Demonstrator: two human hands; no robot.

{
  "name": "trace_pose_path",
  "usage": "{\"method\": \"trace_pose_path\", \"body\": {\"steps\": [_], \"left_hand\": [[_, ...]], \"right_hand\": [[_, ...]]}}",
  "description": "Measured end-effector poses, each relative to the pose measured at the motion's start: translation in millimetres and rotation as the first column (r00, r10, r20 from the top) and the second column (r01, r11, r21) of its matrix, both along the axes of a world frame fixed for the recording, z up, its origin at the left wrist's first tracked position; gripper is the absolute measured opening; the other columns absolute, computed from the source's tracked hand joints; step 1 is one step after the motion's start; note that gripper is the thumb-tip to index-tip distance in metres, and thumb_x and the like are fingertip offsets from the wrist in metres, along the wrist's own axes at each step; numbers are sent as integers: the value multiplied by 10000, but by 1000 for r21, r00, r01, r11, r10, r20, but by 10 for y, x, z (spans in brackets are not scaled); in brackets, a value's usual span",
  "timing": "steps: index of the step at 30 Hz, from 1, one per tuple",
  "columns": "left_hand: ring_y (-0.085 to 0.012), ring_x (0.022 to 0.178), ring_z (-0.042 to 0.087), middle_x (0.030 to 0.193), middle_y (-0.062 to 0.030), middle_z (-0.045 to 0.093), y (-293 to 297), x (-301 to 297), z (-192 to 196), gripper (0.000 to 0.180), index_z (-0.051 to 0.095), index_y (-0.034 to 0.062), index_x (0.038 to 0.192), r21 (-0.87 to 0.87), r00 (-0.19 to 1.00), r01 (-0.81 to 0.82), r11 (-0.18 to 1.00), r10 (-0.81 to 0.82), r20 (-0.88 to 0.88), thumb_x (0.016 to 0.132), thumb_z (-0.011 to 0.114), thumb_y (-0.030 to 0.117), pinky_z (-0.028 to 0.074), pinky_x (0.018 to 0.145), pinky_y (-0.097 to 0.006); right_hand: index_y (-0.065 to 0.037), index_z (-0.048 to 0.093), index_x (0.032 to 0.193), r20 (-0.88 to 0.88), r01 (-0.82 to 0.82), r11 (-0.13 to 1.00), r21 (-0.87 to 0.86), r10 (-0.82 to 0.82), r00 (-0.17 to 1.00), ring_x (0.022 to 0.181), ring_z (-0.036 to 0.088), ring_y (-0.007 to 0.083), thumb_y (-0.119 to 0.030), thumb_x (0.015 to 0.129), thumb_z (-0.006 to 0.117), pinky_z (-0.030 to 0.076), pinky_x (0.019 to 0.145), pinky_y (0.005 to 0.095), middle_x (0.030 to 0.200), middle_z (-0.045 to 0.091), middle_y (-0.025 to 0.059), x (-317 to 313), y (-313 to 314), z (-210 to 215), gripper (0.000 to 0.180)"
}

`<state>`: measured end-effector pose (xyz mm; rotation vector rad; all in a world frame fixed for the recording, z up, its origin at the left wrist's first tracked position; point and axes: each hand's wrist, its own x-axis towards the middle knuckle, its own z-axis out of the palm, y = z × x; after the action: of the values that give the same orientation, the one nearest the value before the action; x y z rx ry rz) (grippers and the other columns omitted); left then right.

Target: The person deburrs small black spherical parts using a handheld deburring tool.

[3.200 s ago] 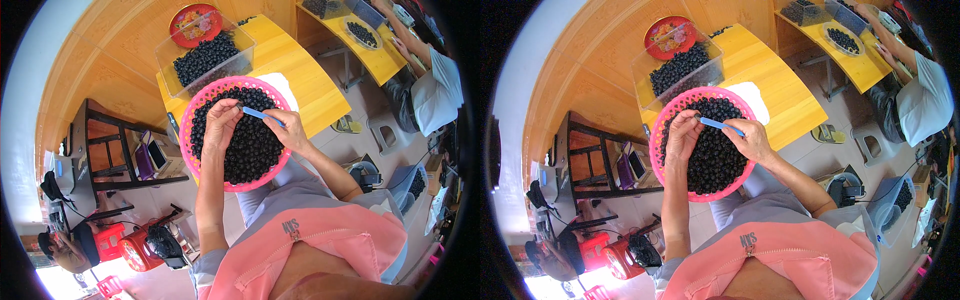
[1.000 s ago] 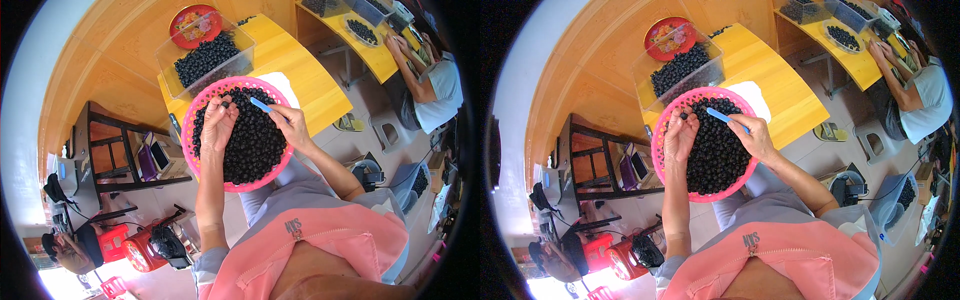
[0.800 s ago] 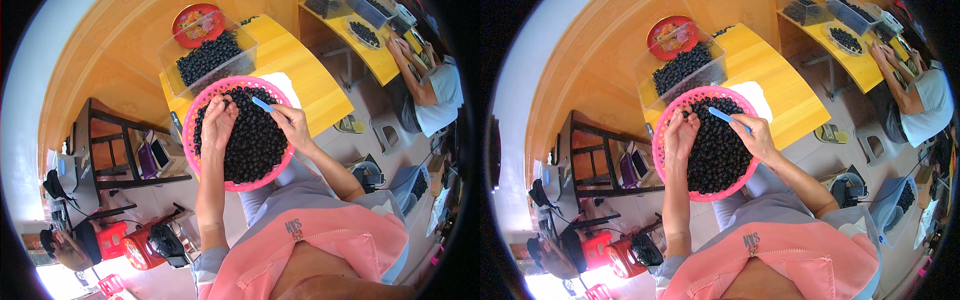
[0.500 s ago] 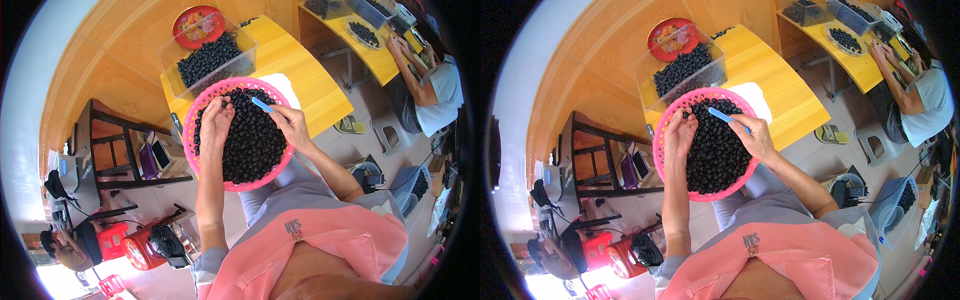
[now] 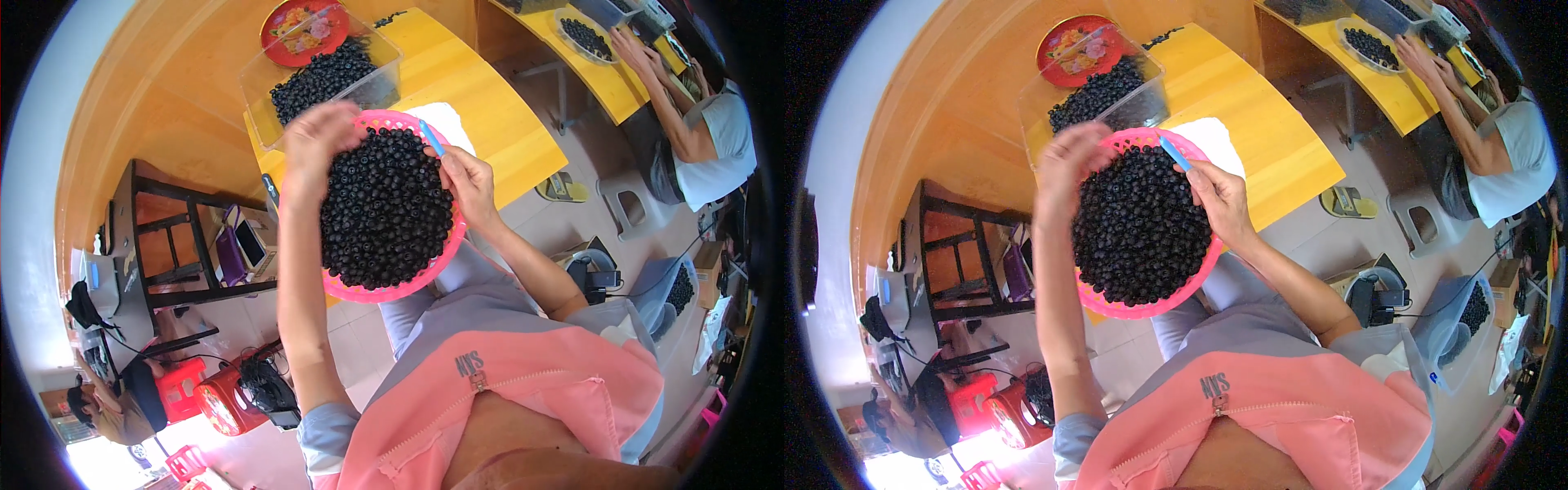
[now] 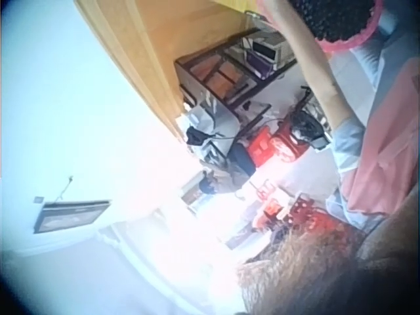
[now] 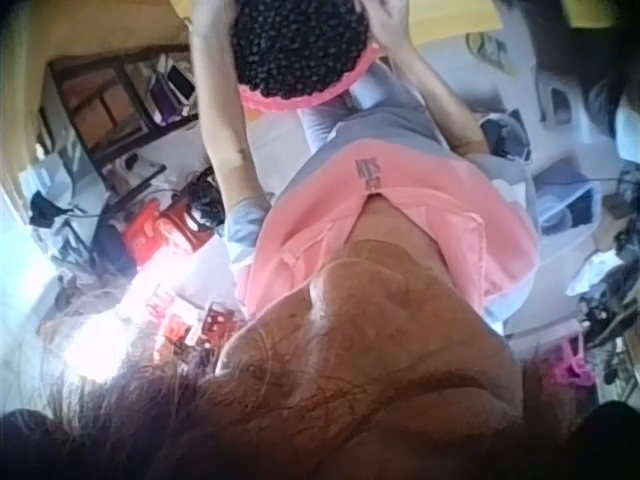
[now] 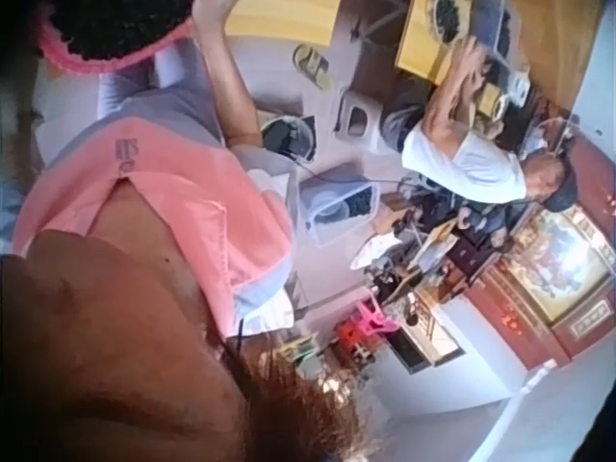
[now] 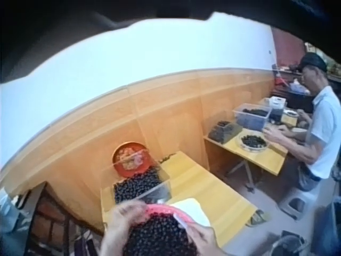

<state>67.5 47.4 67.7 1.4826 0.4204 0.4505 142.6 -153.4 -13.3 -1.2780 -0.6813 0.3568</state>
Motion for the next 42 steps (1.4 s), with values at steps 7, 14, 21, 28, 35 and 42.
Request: {"method": "trace_pose_path", "body": {"steps": [7,14,21,28,35,42], "left_hand": [[-217,661,611,782,-119,625,-749,31,-887,212,630,6,814,550,961,244,798,-124,-246,627,610,-89,495,630,-312],[-300,794,580,811,-92,544,-812,37,-856,194,573,44,800,821,964,263,507,-180,-197,648,546,-74,471,647,-399],[-277,812,560,815,-86,529,-811,51,-833,213,556,67,827,934,954,287,212,-153,-258,650,550,-52,481,664,-382],[-249,717,578,750,-85,547,-700,66,-890,145,565,57,764,862,966,219,456,-224,-127,645,590,-22,490,638,-332],[-160,734,618,811,-27,577,-513,-110,-490,109,564,5,814,-261,986,120,958,-85,141,753,588,-83,524,669,-255],[-164,761,613,881,-59,584,-469,-307,-535,153,541,39,889,-434,957,114,894,19,291,775,576,-57,523,707,-274]], "right_hand": [[17,623,1003,-107,-20,998,55,26,994,548,397,40,-208,918,486,318,490,185,628,491,-23,-10,-13,16,277],[20,601,1041,-26,-25,998,50,26,999,533,354,20,-200,933,443,255,460,167,611,426,-39,5,5,-59,292],[34,603,1030,-19,-32,999,30,32,999,544,361,24,-193,927,454,262,470,170,611,425,-38,4,4,-41,290],[21,619,1001,-13,-11,1000,29,11,1000,534,380,33,-203,917,476,291,475,182,597,451,-33,-10,9,-7,279],[9,613,1021,24,7,1000,-9,-7,1000,501,353,22,-227,925,456,252,451,178,586,434,-42,11,3,-27,300],[0,637,955,18,-11,998,-57,12,1000,518,418,48,-217,902,512,335,470,205,590,490,-26,-8,3,-2,255]]}}
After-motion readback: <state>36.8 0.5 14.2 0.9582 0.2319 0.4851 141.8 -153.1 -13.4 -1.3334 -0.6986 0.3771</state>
